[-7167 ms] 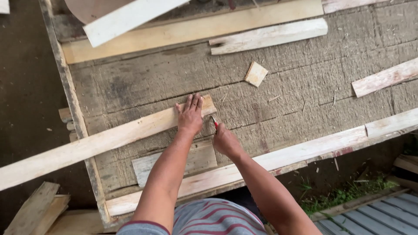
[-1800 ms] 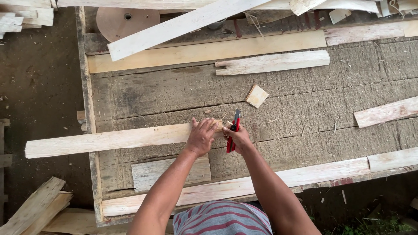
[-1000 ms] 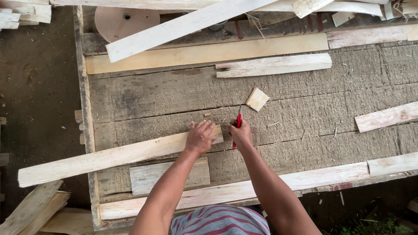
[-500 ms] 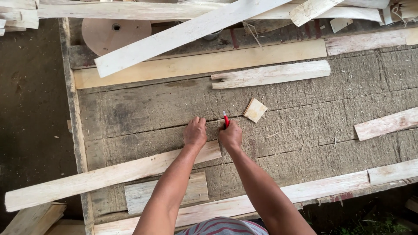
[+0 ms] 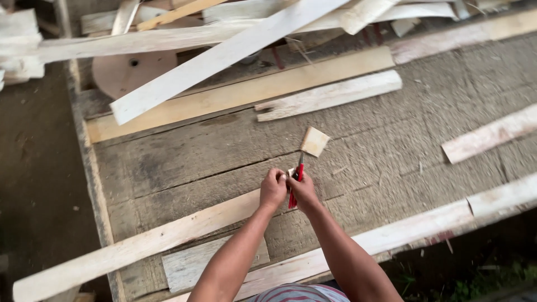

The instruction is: The person uses a red utility knife to cut several long wooden planks into shorter pieces on a wooden workbench. The person repeatedly positions the planks, scores the wood, and snaps off sections, accumulating cut pieces on the bench.

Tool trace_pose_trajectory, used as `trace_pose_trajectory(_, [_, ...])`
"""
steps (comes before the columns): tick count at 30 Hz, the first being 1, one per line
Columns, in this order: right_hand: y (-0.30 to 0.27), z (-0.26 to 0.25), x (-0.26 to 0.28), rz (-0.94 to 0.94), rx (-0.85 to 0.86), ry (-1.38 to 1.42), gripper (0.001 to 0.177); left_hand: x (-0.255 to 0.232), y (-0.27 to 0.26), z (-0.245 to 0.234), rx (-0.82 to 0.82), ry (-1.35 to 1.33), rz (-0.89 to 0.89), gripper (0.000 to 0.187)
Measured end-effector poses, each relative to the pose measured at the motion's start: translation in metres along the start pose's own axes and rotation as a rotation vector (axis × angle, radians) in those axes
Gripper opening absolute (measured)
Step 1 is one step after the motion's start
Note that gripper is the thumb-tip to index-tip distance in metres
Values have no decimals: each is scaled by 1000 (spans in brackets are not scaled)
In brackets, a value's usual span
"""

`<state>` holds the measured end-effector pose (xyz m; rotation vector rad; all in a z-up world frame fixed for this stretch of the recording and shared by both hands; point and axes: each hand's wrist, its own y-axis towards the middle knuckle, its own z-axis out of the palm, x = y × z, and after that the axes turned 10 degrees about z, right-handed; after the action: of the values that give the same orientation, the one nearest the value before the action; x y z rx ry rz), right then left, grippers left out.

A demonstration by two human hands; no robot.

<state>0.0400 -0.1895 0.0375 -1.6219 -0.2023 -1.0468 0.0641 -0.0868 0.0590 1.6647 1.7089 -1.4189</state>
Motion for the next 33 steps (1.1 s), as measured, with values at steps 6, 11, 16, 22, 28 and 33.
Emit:
trace_pose_trajectory(6, [-48,-108,-48,35,-90,334,29,0,-55,87,179,8,59,17])
trace_pose_trajectory(11, [-76,-224,-108,14,-232,612,22,-25,-121,165,442,-91,168,31])
trace_pose_trajectory(16, [-99,-315,-125,-13,-391,840,22,-81,-169,226,654,-133,263,41])
trace_pose_trajectory(22, [-114,-413,-136,-33,-593,1040,31,-126,-210,310,943,-38,308,46])
trace_pose_trajectory(28, [-115,-481,-174,54,-998,541,43,-105,-222,373,1070,52,254,51])
trace_pose_trajectory(33, [-129,-435,-84,47,-980,266,40,-173,-231,297,1149,157,344,21])
